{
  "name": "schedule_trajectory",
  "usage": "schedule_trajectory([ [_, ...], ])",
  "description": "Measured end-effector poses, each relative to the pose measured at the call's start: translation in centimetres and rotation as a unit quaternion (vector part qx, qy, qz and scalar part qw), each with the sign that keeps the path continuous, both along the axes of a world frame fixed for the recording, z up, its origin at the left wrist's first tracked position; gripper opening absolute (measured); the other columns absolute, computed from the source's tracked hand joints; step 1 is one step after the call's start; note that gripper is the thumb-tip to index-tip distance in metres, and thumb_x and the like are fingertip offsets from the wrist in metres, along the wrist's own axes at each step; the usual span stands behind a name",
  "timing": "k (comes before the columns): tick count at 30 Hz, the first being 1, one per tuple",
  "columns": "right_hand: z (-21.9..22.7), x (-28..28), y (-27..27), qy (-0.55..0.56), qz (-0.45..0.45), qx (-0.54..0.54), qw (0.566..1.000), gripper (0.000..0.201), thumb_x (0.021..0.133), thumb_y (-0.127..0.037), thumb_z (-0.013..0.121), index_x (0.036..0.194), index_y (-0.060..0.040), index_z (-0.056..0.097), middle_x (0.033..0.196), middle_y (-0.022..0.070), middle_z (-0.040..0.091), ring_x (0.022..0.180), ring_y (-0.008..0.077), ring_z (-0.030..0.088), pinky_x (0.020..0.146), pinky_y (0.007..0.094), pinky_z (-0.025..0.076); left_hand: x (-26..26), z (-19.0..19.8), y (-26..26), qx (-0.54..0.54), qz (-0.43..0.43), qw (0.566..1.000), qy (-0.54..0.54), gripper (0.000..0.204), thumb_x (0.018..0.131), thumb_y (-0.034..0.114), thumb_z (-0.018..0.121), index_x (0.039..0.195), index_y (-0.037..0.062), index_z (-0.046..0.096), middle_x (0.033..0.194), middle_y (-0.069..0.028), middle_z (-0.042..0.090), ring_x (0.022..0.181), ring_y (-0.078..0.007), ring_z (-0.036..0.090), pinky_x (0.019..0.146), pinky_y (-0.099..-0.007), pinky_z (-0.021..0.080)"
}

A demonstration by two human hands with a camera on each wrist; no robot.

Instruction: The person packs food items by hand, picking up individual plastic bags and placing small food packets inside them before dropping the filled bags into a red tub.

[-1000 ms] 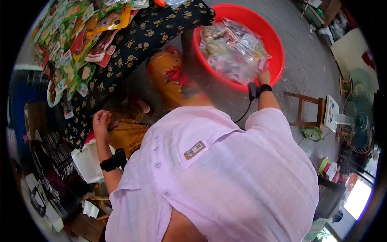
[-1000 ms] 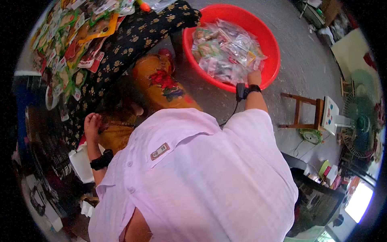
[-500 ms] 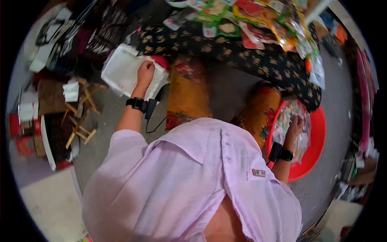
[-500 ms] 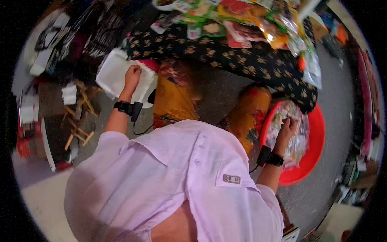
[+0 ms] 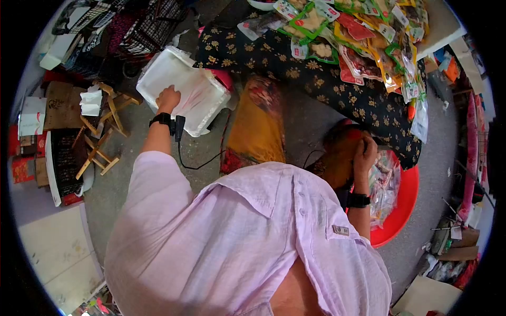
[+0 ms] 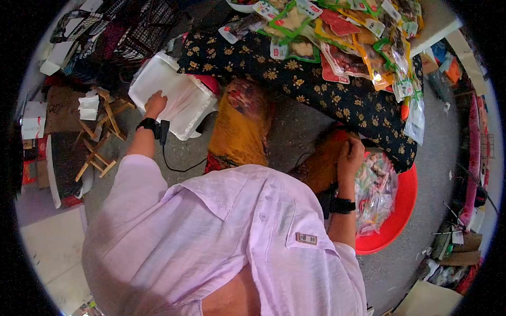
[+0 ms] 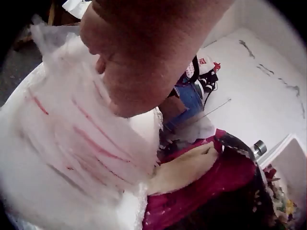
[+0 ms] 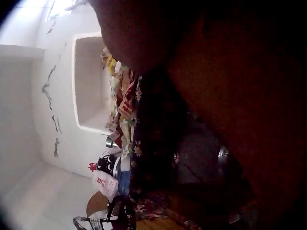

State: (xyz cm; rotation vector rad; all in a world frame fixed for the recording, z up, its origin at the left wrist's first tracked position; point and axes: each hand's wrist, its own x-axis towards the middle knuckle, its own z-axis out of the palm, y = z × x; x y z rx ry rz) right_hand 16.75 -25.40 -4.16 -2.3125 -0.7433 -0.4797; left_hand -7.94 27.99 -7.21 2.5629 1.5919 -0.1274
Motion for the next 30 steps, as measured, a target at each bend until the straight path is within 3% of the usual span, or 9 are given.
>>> schedule_trajectory([
  [4,0.4,-0.1,0.2,0.01,0.008,-0.017,1.0,0.013,0.07,-0.002,0.05,0.083,0.0005,0.049,0.085,0.0149,0.052,0.083,0.0302,0.047,0.073,0.0355,0.038,-0.7,-2.4,3.1,-0.021,-0.094,0.995,0.02,0.03,0.075,0.022,0.039,0.094,0.0032,0.051,0.089,-0.0184,0.054,0.086,-0.033,0.05,0.075,-0.0399,0.038],
  [7,0.4,0.0,0.5,0.003,0.011,-0.024,1.0,0.013,0.069,-0.002,0.05,0.082,0.0001,0.05,0.085,0.0146,0.052,0.083,0.0301,0.047,0.073,0.0356,0.038,-0.2,-1.5,2.3,0.008,-0.057,0.998,-0.031,0.025,0.075,0.021,0.039,0.084,0.0018,0.053,0.086,-0.0185,0.054,0.083,-0.0349,0.05,0.073,-0.0404,0.039],
  [13,0.7,-0.2,1.2,0.005,0.021,-0.02,1.0,0.013,0.069,-0.002,0.05,0.081,-0.0005,0.05,0.083,0.0142,0.052,0.081,0.03,0.048,0.072,0.0357,0.038,-0.8,0.4,1.2,-0.01,-0.077,0.989,-0.122,0.026,0.074,0.023,0.04,0.082,0.0013,0.053,0.085,-0.0195,0.054,0.082,-0.0353,0.05,0.072,-0.0402,0.039],
  [18,0.9,-0.4,1.9,0.022,0.032,-0.03,0.999,0.013,0.069,-0.003,0.051,0.081,-0.0007,0.05,0.082,0.0147,0.052,0.08,0.0308,0.048,0.071,0.0359,0.039,-1.3,0.5,1.0,0.023,-0.025,0.983,-0.18,0.027,0.073,0.023,0.04,0.079,0.0002,0.053,0.083,-0.0224,0.053,0.079,-0.0371,0.05,0.069,-0.0404,0.039],
  [23,-0.6,0.7,1.5,0.04,0.051,0.039,0.997,0.013,0.073,-0.004,0.051,0.085,-0.0007,0.05,0.083,0.0143,0.052,0.079,0.0274,0.05,0.07,0.0316,0.039,-0.7,4.5,-2.7,0.054,-0.009,0.935,-0.351,0.021,0.07,0.018,0.047,0.076,-0.0001,0.053,0.075,-0.0196,0.054,0.07,-0.0321,0.053,0.063,-0.0352,0.041],
  [24,0.0,0.5,2.2,0.104,0.057,0.093,0.989,0.013,0.073,-0.005,0.051,0.086,-0.0005,0.05,0.083,0.0137,0.052,0.079,0.0254,0.05,0.07,0.0305,0.039,-0.3,6.2,-4.6,0.067,-0.02,0.926,-0.371,0.018,0.069,0.016,0.048,0.075,0.0002,0.053,0.073,-0.018,0.054,0.067,-0.0301,0.053,0.061,-0.0338,0.041],
  [26,2.2,0.4,3.6,0.214,0.048,0.199,0.955,0.014,0.075,-0.007,0.051,0.088,-0.0001,0.049,0.083,0.0125,0.051,0.078,0.0214,0.05,0.069,0.0282,0.039,2.4,8.7,-8.7,0.058,-0.058,0.904,-0.419,0.014,0.068,0.013,0.05,0.074,0.0009,0.052,0.067,-0.015,0.053,0.063,-0.0267,0.052,0.058,-0.0319,0.041],
  [28,3.7,0.6,5.7,0.147,0.091,0.154,0.973,0.014,0.076,-0.008,0.051,0.088,0.0001,0.049,0.082,0.0092,0.051,0.075,0.0149,0.049,0.067,0.0244,0.038,3.5,10.1,-11.7,0.037,-0.082,0.885,-0.458,0.009,0.068,0.011,0.051,0.071,0.0018,0.051,0.063,-0.0121,0.051,0.059,-0.0239,0.05,0.056,-0.031,0.04],
  [30,5.7,-0.5,9.0,0.223,0.172,0.243,0.928,0.015,0.076,-0.009,0.052,0.088,-0.002,0.05,0.08,0.0043,0.052,0.074,0.0113,0.048,0.065,0.0225,0.039,5.6,10.4,-14.4,0.033,-0.17,0.858,-0.483,0.009,0.068,0.01,0.051,0.07,0.0022,0.049,0.062,-0.0111,0.049,0.057,-0.0234,0.048,0.055,-0.0316,0.039],
])
